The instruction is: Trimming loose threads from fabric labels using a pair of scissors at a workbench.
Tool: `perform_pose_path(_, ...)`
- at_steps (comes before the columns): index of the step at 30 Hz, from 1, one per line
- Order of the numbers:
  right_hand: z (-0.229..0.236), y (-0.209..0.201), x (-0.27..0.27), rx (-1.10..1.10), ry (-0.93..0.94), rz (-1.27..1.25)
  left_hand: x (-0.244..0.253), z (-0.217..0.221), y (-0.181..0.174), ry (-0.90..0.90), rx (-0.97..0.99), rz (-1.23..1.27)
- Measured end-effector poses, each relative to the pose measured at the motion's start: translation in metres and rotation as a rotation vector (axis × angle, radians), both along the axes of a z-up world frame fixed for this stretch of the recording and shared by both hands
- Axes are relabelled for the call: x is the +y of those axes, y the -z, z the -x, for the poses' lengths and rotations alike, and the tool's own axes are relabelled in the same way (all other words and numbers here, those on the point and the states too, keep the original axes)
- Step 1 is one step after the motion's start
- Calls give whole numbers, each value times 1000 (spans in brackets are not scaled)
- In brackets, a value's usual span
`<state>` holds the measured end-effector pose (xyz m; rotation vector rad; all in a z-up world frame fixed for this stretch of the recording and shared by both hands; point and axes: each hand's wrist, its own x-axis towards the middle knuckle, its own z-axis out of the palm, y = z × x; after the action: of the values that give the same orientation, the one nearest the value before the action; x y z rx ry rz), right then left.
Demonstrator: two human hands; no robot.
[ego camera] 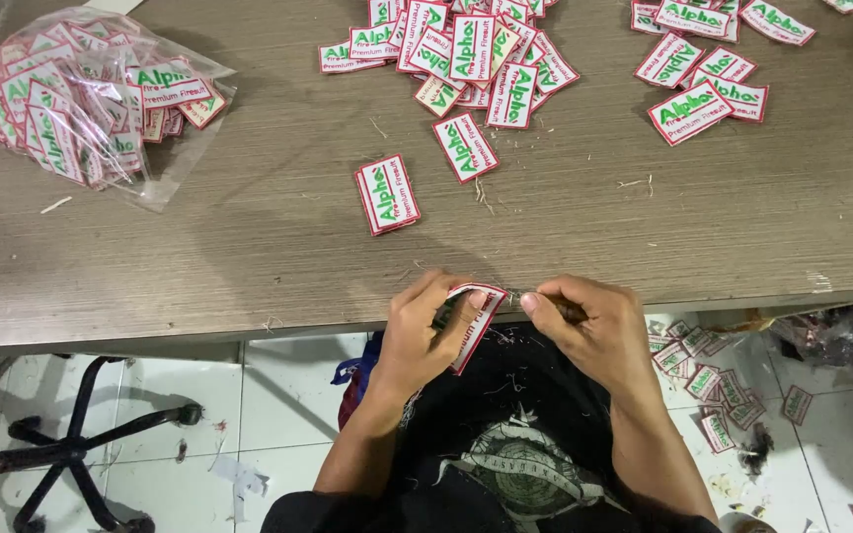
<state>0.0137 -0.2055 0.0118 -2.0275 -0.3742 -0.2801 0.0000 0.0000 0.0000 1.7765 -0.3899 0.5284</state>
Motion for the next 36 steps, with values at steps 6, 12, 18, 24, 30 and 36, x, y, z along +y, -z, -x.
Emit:
perform_pose_path(6, -1, 8, -6, 24, -10, -11, 1, -1, 3, 1, 12, 5)
perform_pose_path(12, -2, 8, -6, 28, -4, -9, 0, 1, -4, 37, 29, 33)
perform_pose_path(18, -1, 3, 4, 56, -97, -37, -5, 3, 9, 173, 119, 113)
perform_pose_path(24, 2, -7, 6, 73, -123, -57, -4, 1, 18, 196, 104, 79)
perform_pose_path(30, 0, -5, 6, 77, -136, -66, -5, 0, 13, 203, 106, 59)
perform_pose_path(36, -2, 19, 7, 164, -129, -281, -1, 3, 18, 349, 302, 262)
